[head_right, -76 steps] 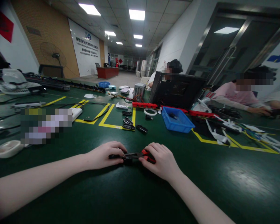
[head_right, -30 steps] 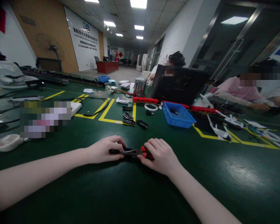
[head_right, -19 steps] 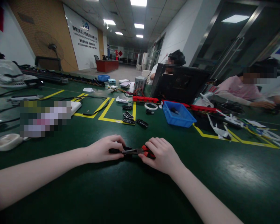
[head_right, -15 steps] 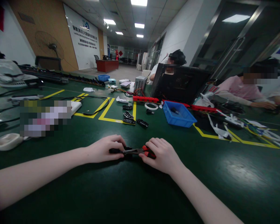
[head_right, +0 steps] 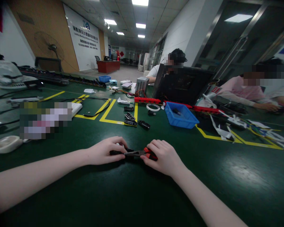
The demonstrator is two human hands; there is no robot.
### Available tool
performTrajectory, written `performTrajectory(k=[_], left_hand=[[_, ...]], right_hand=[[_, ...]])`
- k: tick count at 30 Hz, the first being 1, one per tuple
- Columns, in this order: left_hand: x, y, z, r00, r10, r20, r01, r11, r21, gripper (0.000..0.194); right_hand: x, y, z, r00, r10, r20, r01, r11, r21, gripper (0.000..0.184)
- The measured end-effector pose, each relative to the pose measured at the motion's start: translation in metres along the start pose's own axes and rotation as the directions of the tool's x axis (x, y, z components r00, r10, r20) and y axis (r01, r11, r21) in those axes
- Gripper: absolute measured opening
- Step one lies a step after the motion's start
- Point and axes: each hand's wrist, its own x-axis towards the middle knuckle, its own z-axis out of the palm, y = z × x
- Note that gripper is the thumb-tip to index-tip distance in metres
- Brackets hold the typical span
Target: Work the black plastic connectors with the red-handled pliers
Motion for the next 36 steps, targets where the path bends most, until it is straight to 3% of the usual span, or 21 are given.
performTrajectory(k=[15, 24, 36], left_hand=[[0.0008, -0.0037, 0.002, 0.999, -0.036, -0.012, 0.035, 0.996, -0.077, 0.014], [0.0008, -0.0045, 0.0055, 0.997, -0.073, -0.032, 0.07, 0.995, -0.073, 0.012], [0.0008, -0.0024, 0.0058, 0.997, -0.069, -0.034, 0.067, 0.996, -0.066, 0.011]], right_hand=[[-0.0009, 0.0018, 0.0007, 0.999, 0.02, 0.025, -0.02, 1.0, -0.003, 0.026], [-0.0005, 0.0004, 0.0003, 0.998, 0.002, -0.067, -0.004, 1.0, -0.019, 0.025], [0.0001, -0.0029, 0.0009, 1.0, 0.022, 0.005, -0.022, 1.0, 0.005, 0.026]])
